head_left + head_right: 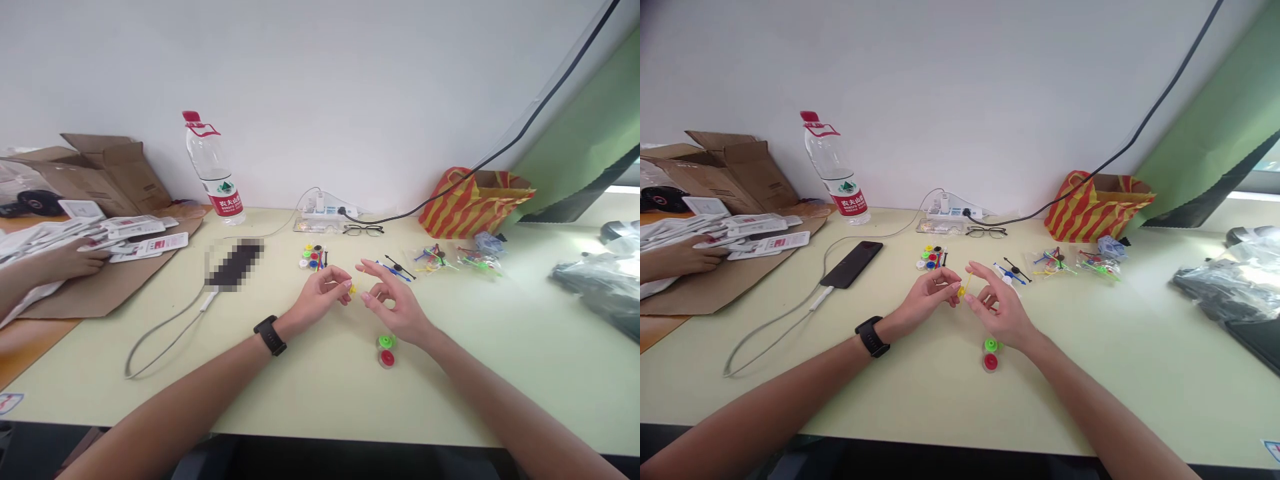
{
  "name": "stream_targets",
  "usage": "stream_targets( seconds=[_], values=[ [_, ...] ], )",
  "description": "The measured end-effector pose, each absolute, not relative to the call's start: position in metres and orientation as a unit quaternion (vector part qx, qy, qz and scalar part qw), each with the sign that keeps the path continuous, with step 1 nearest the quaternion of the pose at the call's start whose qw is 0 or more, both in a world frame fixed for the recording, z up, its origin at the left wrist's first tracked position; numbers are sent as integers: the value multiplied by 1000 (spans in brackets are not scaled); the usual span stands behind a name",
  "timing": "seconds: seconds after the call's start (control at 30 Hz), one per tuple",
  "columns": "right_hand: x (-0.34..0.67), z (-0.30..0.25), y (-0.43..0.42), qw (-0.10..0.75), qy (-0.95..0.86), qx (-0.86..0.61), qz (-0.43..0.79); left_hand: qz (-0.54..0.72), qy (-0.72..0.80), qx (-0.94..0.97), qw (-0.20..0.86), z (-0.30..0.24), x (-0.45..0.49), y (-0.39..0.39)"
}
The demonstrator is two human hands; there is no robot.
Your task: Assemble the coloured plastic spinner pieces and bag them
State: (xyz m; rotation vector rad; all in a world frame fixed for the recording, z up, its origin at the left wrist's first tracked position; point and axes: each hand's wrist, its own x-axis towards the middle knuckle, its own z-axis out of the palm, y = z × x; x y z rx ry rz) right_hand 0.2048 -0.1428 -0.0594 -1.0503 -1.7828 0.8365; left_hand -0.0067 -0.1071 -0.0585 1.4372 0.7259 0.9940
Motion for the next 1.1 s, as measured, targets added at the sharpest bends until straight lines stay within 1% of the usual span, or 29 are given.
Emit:
stream_targets(
  seconds=[0.27, 0.53, 0.83, 0.93, 1.1],
  values=[
    [208, -57, -144, 439, -720, -430, 322, 401, 308, 624, 596, -59, -6, -108],
    [202, -65, -144, 419, -740, -432, 300, 365, 306, 655, 587, -57, -8, -109],
    [201, -60, -145, 455, -745, -416, 254, 389, 344, 631, 576, -60, -6, -108],
    [203, -62, -144, 440, -755, -417, 250, 395, 340, 631, 574, -60, -6, -107],
    [207, -68, -139, 418, -738, -474, 236, 387, 334, 638, 577, -61, -5, -106]
  ],
)
